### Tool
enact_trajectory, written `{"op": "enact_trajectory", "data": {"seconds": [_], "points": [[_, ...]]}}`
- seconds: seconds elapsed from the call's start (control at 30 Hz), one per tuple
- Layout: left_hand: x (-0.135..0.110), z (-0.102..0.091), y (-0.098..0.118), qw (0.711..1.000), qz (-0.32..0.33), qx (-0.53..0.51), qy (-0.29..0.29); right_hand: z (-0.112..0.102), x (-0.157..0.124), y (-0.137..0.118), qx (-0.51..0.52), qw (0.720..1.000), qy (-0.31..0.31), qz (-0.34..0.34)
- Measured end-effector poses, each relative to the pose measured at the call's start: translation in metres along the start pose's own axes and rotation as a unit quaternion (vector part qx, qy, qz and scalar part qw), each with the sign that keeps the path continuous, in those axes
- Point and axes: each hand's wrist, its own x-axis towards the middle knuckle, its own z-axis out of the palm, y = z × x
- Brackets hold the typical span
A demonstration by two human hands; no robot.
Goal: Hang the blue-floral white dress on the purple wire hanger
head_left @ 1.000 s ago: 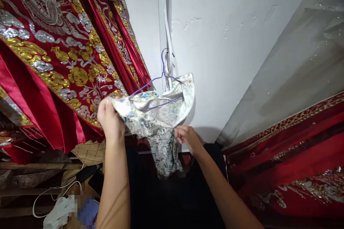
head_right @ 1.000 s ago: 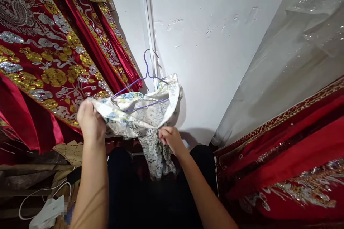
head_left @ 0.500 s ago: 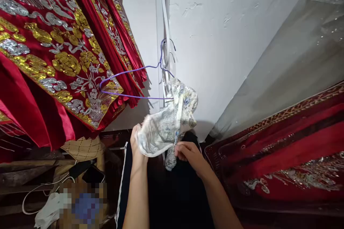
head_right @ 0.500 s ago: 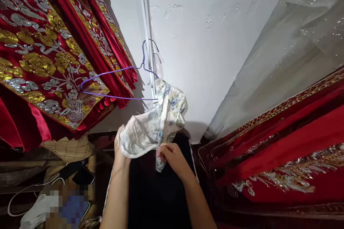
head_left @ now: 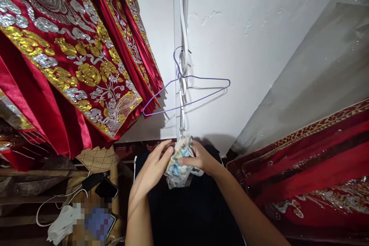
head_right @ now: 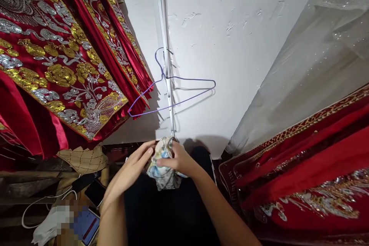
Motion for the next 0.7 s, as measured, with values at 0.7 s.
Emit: {"op": "enact_trajectory", "data": {"seconds": [0.7], "points": [[0.063,-0.068,-0.036,0.940,0.033,0.327,-0.089,-0.137,0.070,-0.048,-0.263,0.932,0.224,-0.104]]}}
